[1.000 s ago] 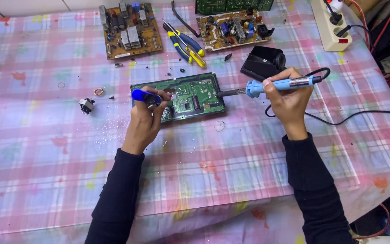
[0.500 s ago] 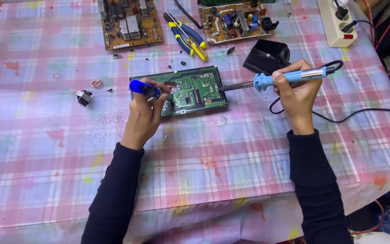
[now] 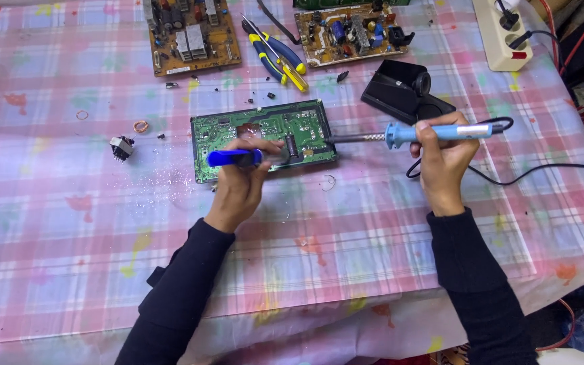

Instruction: Desoldering components from a printed circuit board using a soldering iron and a desoldering pump.

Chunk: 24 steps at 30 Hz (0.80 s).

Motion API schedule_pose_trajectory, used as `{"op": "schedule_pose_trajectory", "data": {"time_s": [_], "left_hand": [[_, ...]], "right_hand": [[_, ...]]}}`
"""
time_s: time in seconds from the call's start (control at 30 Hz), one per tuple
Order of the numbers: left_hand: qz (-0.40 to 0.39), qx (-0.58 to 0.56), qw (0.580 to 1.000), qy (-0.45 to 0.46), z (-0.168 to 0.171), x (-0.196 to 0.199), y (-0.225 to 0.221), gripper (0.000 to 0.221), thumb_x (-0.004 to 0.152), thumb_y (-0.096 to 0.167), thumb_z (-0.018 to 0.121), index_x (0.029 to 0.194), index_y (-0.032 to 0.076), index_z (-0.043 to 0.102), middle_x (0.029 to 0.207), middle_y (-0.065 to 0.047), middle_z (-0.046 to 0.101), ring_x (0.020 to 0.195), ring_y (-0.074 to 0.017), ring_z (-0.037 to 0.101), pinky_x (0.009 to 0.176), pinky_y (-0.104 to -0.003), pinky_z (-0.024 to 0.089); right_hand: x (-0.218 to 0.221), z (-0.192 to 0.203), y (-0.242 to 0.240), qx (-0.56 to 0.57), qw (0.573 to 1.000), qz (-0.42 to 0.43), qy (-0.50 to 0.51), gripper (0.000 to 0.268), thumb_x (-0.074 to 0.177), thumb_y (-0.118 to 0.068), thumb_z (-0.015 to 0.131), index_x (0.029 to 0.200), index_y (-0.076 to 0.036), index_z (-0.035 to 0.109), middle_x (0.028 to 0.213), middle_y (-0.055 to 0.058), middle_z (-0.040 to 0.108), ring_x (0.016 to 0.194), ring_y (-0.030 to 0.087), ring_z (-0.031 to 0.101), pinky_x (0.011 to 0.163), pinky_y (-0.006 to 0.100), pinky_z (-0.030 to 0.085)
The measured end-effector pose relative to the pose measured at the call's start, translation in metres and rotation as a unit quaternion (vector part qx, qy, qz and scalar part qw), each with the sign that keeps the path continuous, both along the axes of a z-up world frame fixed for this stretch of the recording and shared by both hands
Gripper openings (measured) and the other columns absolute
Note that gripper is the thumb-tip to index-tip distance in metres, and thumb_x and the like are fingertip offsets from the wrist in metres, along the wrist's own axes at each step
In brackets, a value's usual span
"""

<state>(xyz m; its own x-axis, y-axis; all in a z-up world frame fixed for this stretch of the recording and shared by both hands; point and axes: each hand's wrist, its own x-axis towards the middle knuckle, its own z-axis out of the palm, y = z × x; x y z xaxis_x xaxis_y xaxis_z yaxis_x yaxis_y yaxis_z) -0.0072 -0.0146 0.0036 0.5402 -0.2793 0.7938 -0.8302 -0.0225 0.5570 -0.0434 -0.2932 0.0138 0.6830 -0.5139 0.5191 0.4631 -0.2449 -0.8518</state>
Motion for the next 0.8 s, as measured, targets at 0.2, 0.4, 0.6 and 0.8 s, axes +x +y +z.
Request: {"op": "schedule_pose_trajectory", "data": {"time_s": [0.2,0.4,0.6,0.8], "left_hand": [[-0.009,0.006,1.000,0.020,-0.005,0.000,-0.002,0.019,0.094,0.008,0.043,0.103,-0.001,0.029,0.092,-0.014,0.059,0.094,-0.0353,0.062,0.085,-0.042,0.045],[-0.010,0.012,1.000,0.025,-0.005,0.000,-0.001,0.019,0.094,0.008,0.044,0.102,0.000,0.029,0.092,-0.014,0.059,0.093,-0.0353,0.063,0.084,-0.043,0.046],[-0.010,0.006,0.999,0.045,-0.006,-0.001,-0.001,0.019,0.094,0.007,0.043,0.103,0.000,0.028,0.090,-0.014,0.058,0.092,-0.0343,0.062,0.084,-0.042,0.046],[-0.014,0.007,0.998,0.061,-0.008,0.000,-0.001,0.019,0.094,0.006,0.043,0.104,0.001,0.028,0.092,-0.013,0.057,0.093,-0.0328,0.062,0.082,-0.041,0.048]], "right_hand": [[-0.003,-0.007,-0.003,0.035,0.999,-0.023,0.019,0.018,0.084,-0.010,0.067,0.077,-0.001,0.052,0.058,0.011,0.053,0.043,0.014,0.053,0.039,0.024,0.045],[0.001,-0.013,-0.002,0.066,0.997,-0.027,0.037,0.019,0.083,-0.010,0.067,0.078,-0.002,0.051,0.059,0.010,0.053,0.044,0.012,0.054,0.040,0.023,0.045],[0.014,-0.038,-0.018,0.185,0.978,-0.041,0.088,0.015,0.083,-0.006,0.062,0.073,-0.004,0.052,0.057,0.006,0.048,0.042,0.013,0.052,0.039,0.022,0.045],[0.022,-0.048,-0.027,0.226,0.966,-0.043,0.119,0.018,0.083,-0.006,0.065,0.070,-0.008,0.053,0.059,0.005,0.048,0.042,0.013,0.050,0.039,0.021,0.041]]}}
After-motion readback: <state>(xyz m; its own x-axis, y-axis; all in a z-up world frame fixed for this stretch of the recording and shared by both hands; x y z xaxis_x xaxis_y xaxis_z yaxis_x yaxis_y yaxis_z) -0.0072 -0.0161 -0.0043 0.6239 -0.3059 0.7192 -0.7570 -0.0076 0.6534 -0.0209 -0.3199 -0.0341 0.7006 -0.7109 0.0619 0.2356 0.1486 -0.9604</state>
